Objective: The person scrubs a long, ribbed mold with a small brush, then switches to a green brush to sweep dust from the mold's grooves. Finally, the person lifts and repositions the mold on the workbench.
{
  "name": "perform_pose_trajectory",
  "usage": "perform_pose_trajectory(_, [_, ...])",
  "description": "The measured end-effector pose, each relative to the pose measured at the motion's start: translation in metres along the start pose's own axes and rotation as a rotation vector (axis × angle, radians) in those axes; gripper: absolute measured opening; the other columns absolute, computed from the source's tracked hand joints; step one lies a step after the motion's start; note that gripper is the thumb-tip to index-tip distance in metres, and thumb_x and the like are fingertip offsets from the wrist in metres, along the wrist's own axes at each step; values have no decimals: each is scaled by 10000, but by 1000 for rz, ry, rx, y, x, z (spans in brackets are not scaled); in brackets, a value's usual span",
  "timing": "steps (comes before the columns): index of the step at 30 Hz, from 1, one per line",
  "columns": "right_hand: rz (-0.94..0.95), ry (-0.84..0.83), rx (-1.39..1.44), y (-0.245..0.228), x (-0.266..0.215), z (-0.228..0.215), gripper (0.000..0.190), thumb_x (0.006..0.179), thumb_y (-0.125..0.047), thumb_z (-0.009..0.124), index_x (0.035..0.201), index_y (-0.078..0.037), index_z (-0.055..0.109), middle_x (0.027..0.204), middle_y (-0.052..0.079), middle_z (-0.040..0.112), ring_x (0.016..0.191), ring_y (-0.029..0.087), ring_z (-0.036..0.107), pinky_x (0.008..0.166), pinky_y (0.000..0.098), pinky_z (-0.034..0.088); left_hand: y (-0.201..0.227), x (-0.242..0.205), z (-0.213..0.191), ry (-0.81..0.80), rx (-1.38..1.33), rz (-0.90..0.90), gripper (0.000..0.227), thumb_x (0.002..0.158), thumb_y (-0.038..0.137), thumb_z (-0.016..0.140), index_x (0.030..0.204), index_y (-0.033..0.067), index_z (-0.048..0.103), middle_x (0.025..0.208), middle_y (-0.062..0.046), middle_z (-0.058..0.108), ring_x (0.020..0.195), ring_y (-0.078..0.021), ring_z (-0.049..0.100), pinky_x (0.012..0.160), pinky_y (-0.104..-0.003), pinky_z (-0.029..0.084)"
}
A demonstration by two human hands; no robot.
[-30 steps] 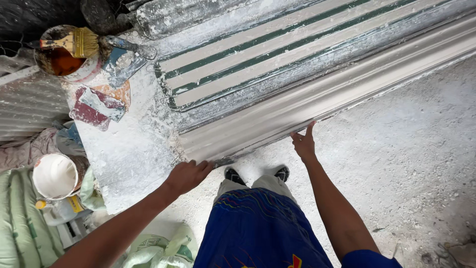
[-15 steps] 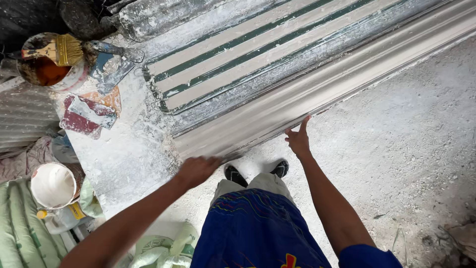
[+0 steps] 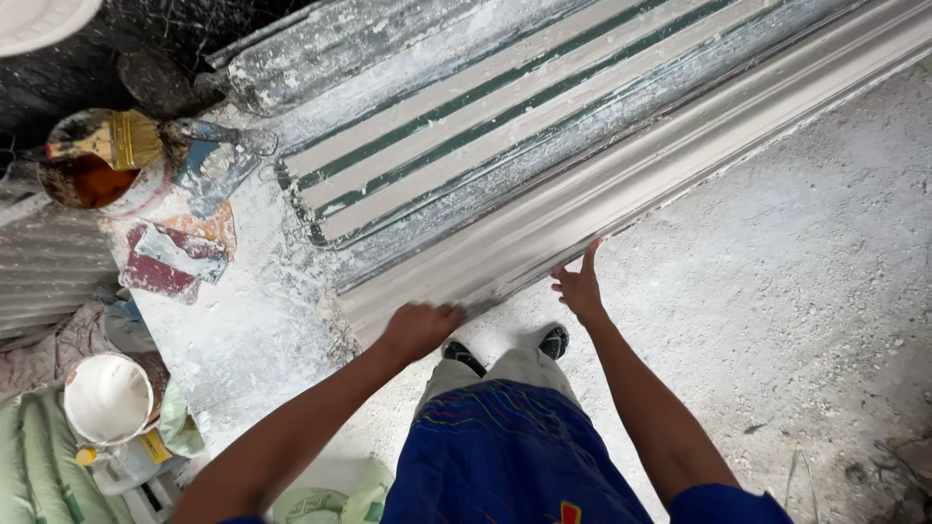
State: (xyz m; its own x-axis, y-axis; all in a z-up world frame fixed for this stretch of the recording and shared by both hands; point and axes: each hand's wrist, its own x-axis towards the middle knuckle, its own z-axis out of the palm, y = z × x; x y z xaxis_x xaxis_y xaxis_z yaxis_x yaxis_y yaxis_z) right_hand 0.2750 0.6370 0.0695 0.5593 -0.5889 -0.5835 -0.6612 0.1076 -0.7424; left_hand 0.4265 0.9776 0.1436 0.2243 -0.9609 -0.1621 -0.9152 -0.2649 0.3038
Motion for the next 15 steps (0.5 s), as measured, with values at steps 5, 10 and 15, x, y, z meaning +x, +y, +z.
perform_pose_trajectory(5, [-29,-2,-32,9,7,-4,1076,1016,-344,642,1612,-339,-254,984,155,738,836,194,703,666,337,569,6,-10,-9,21,-66,-25,264,967,201,568,1216,134,626,999,-82,738,702,-318,723,560,-484,575])
perform_pose_trajectory(10, [-126,-8,13,25,16,-2,1075,1005,-323,614,1613,-318,-272,975,105,746,798,198,714,605,332,561,-8,-39,-15,-81,-2,-71,340,967,224,548,1290,134,603,1046,-85,738,670,-308,729,516,-467,576])
perform_pose_trajectory(15, [-88,-6,-9,27,21,-1,1114,994,-393,647,1588,-295,-290,991,131,745,849,200,734,623,332,579,12,13,11,113,27,3,293,996,195,555,1265,98,619,1004,-82,735,778,-304,727,600,-452,577])
